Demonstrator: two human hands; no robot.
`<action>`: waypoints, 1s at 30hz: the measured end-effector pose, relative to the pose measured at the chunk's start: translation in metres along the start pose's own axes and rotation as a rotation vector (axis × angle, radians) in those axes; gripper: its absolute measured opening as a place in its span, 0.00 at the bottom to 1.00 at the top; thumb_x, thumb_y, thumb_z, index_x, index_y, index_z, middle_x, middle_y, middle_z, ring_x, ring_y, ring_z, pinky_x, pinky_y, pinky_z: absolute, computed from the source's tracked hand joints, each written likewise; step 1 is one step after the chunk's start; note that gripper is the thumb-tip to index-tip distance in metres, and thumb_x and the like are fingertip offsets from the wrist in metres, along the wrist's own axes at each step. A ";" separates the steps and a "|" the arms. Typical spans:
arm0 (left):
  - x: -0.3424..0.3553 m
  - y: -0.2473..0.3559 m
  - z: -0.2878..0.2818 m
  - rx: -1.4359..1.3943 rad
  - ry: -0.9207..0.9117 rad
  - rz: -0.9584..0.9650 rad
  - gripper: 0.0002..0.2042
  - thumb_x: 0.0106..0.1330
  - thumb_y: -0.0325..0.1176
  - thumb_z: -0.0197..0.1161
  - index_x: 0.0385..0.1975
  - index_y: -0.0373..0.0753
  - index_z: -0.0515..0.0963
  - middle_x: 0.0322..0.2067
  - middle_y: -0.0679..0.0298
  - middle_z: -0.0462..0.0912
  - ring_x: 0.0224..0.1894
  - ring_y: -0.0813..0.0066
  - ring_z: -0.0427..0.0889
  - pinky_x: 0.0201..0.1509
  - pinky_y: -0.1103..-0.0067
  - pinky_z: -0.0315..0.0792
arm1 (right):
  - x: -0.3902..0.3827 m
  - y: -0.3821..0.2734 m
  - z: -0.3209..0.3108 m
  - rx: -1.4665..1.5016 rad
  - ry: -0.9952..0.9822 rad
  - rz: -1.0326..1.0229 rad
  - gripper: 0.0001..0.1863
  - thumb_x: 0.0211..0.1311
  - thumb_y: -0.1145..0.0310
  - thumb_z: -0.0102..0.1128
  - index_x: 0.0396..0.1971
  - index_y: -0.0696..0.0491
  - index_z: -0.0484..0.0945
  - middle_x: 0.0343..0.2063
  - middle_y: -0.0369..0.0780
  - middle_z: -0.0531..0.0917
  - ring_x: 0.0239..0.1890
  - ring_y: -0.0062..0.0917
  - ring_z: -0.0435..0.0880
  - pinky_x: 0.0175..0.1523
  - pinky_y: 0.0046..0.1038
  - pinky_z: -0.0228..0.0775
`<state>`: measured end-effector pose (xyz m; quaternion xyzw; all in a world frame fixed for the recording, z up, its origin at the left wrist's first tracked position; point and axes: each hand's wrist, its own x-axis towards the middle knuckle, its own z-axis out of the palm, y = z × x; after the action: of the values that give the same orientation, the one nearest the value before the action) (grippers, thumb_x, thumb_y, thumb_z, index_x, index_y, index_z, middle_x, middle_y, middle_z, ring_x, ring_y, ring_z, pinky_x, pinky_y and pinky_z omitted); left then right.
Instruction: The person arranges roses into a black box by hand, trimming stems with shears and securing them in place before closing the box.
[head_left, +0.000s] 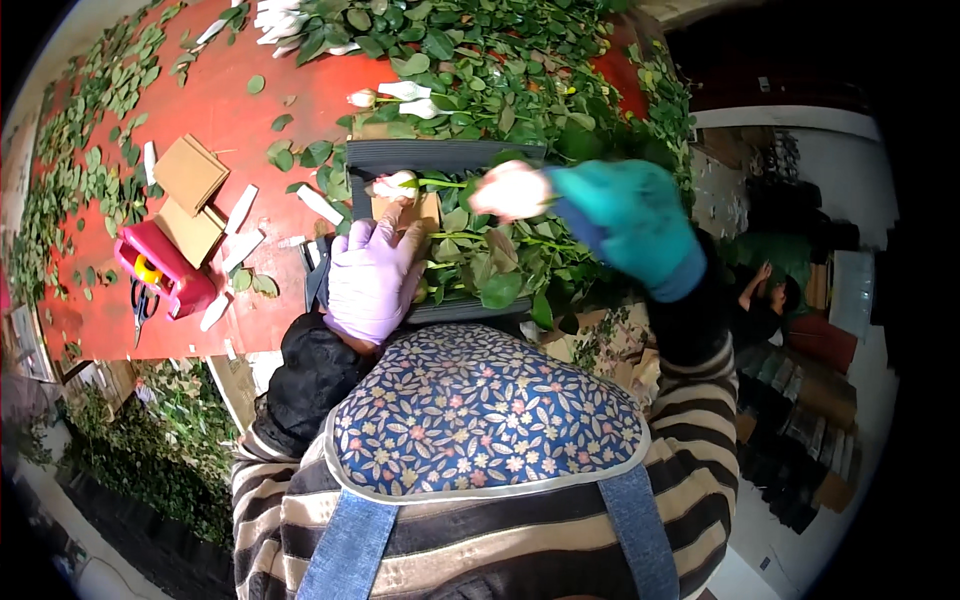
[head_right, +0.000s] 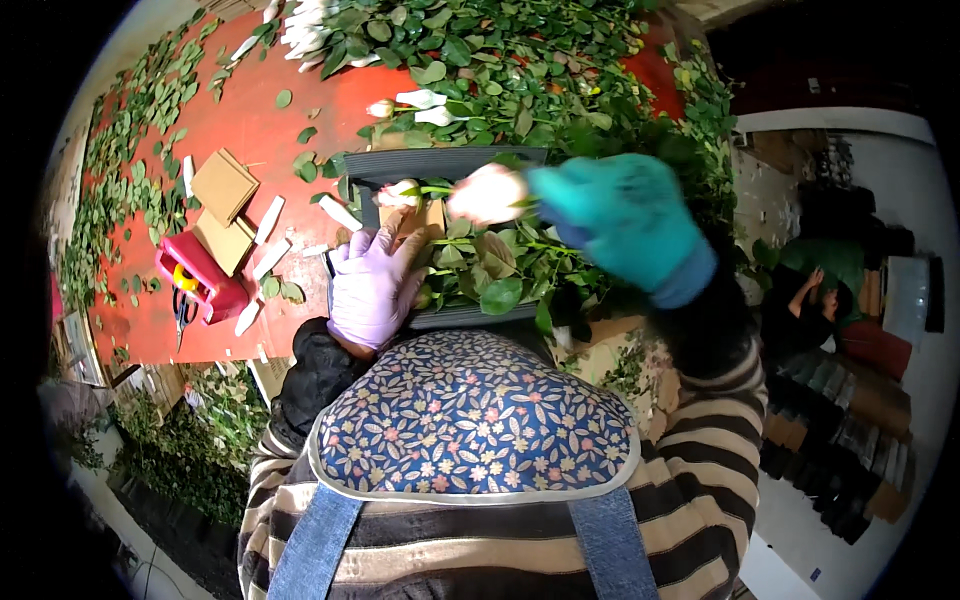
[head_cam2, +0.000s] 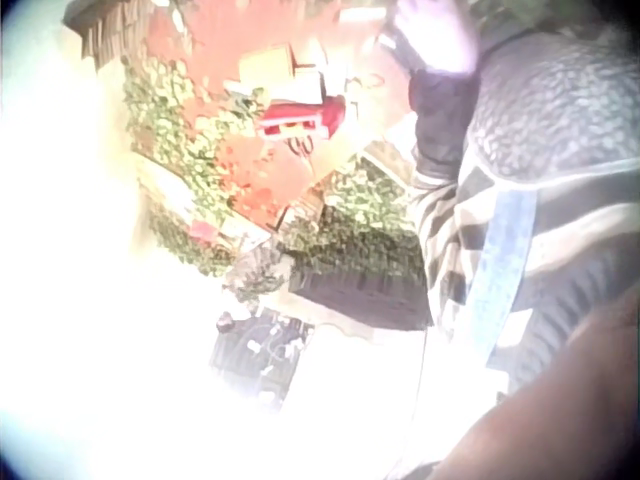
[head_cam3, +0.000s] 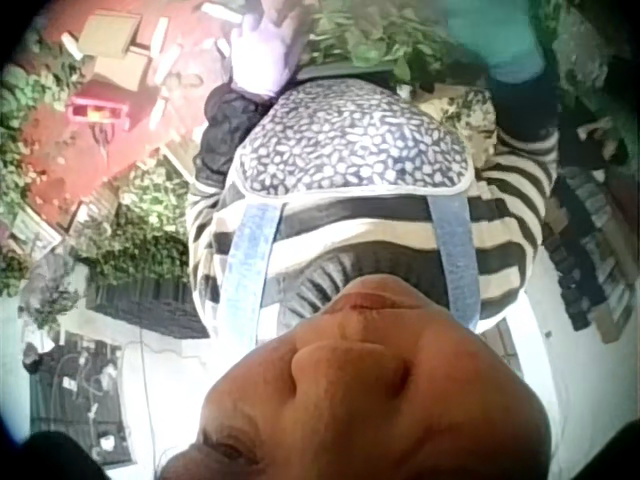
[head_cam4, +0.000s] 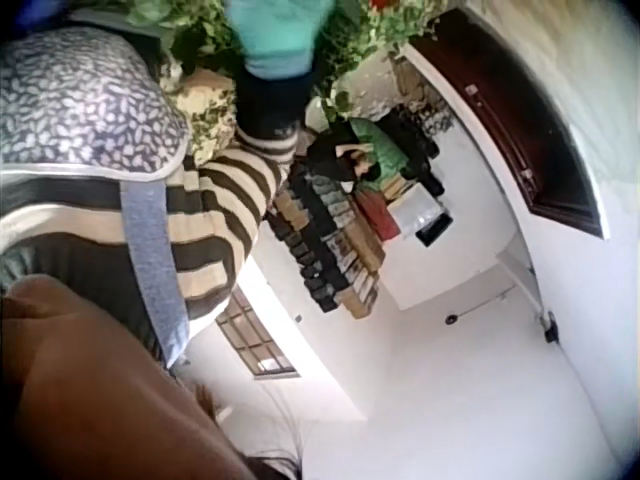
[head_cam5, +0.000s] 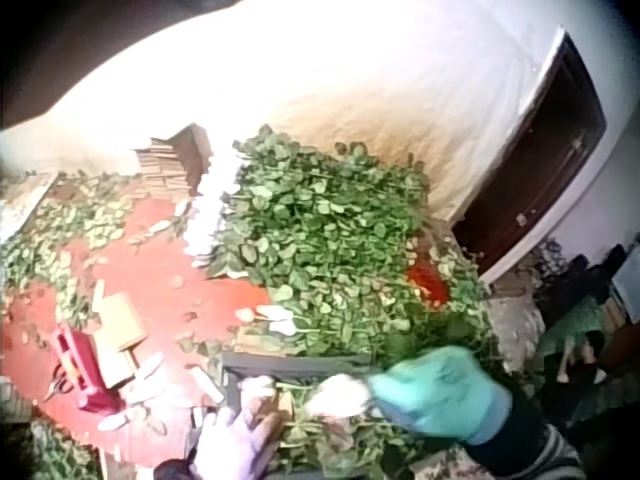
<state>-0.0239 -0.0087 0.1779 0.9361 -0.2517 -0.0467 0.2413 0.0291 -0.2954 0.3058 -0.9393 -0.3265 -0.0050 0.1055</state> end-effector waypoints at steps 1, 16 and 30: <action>0.000 -0.001 -0.001 -0.021 -0.003 -0.005 0.27 0.57 0.36 0.68 0.59 0.46 0.76 0.62 0.58 0.72 0.53 0.54 0.72 0.52 0.63 0.65 | 0.016 -0.014 0.006 -0.089 -0.162 -0.036 0.13 0.57 0.70 0.62 0.44 0.46 0.80 0.23 0.34 0.78 0.25 0.28 0.80 0.30 0.28 0.72; -0.013 0.019 0.001 -0.005 0.155 -0.149 0.25 0.56 0.36 0.68 0.57 0.54 0.79 0.41 0.57 0.72 0.43 0.56 0.72 0.45 0.65 0.66 | 0.040 -0.028 0.126 -0.024 -0.174 -0.055 0.16 0.64 0.55 0.59 0.47 0.45 0.79 0.20 0.38 0.81 0.24 0.36 0.83 0.29 0.39 0.73; -0.008 0.007 -0.003 -0.103 0.148 -0.063 0.20 0.55 0.34 0.66 0.51 0.52 0.82 0.61 0.70 0.74 0.48 0.60 0.72 0.48 0.66 0.65 | 0.030 -0.036 0.129 -0.122 -0.289 -0.060 0.22 0.59 0.65 0.57 0.54 0.53 0.75 0.23 0.39 0.84 0.24 0.35 0.85 0.26 0.39 0.75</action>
<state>-0.0334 -0.0086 0.1830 0.9307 -0.2007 0.0019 0.3057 0.0228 -0.2237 0.1894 -0.9246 -0.3654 0.1074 0.0000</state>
